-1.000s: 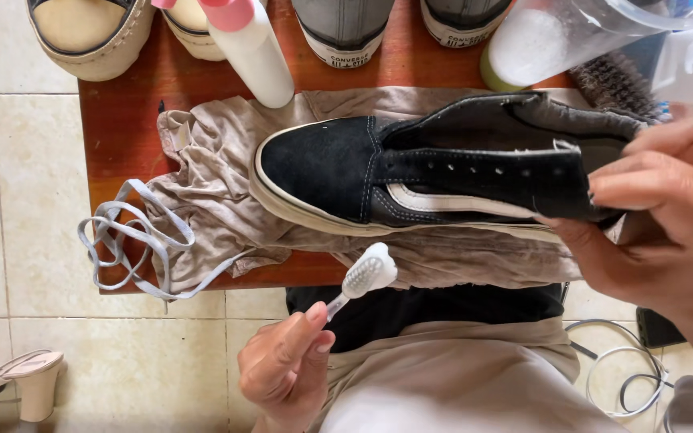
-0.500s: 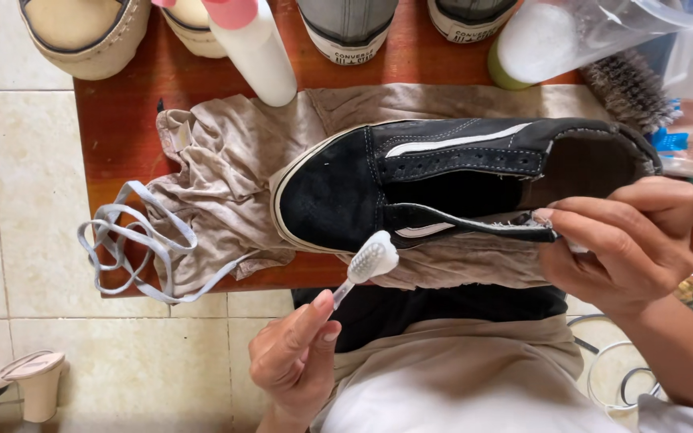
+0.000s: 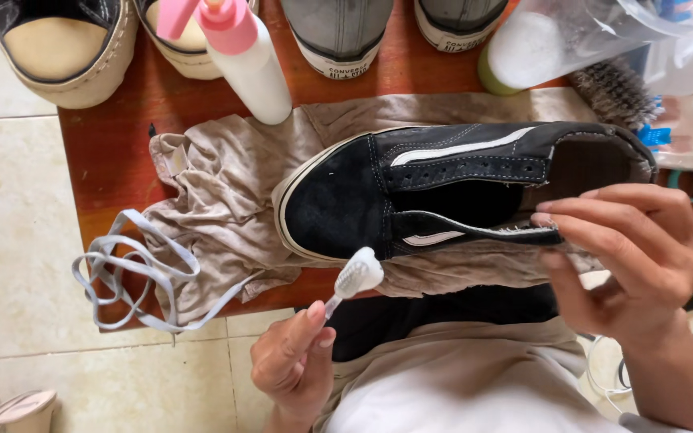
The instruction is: The person cleans the sole and upper of a shoe using a toothbrush and a cleaning solution, then wipes the surfaces with a cloth.
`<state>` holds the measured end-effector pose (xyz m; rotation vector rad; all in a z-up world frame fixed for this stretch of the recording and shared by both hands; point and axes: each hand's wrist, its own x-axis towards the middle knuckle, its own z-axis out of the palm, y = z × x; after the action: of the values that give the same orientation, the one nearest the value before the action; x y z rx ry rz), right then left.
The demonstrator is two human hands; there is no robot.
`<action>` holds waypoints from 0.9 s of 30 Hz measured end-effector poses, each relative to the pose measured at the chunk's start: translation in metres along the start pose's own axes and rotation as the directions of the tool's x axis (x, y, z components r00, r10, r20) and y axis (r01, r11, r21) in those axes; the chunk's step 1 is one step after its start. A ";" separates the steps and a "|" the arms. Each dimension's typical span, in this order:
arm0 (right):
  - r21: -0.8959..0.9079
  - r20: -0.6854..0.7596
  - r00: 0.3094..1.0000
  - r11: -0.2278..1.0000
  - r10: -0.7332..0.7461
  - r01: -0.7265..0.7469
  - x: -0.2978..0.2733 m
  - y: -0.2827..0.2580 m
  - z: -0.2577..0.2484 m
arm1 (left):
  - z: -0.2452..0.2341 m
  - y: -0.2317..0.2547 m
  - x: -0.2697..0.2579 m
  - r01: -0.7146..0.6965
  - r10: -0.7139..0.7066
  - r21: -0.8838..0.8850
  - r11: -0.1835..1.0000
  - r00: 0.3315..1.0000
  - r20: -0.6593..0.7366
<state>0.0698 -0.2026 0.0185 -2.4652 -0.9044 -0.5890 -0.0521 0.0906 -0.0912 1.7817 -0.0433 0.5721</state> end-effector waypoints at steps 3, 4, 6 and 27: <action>0.100 0.123 0.933 0.931 0.337 -0.350 0.014 -0.025 -0.020 | -0.002 -0.003 0.007 -0.042 0.042 -0.039 0.998 0.999 0.004; 0.092 0.116 0.933 0.931 0.342 -0.353 0.026 -0.028 -0.024 | -0.002 -0.004 0.010 -0.047 0.048 -0.048 0.998 0.999 0.009; -0.118 0.300 0.848 0.899 0.438 -0.422 0.048 -0.035 -0.032 | 0.000 -0.005 0.016 -0.084 0.085 -0.082 0.993 0.996 0.006; 0.322 0.385 0.843 0.801 0.376 -0.504 0.101 -0.046 -0.038 | 0.005 0.012 0.012 -0.065 0.064 -0.088 0.994 0.998 -0.015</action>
<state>0.0994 -0.1421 0.1149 -2.2778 -0.4461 0.1470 -0.0433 0.0853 -0.0763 1.6960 -0.1166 0.6184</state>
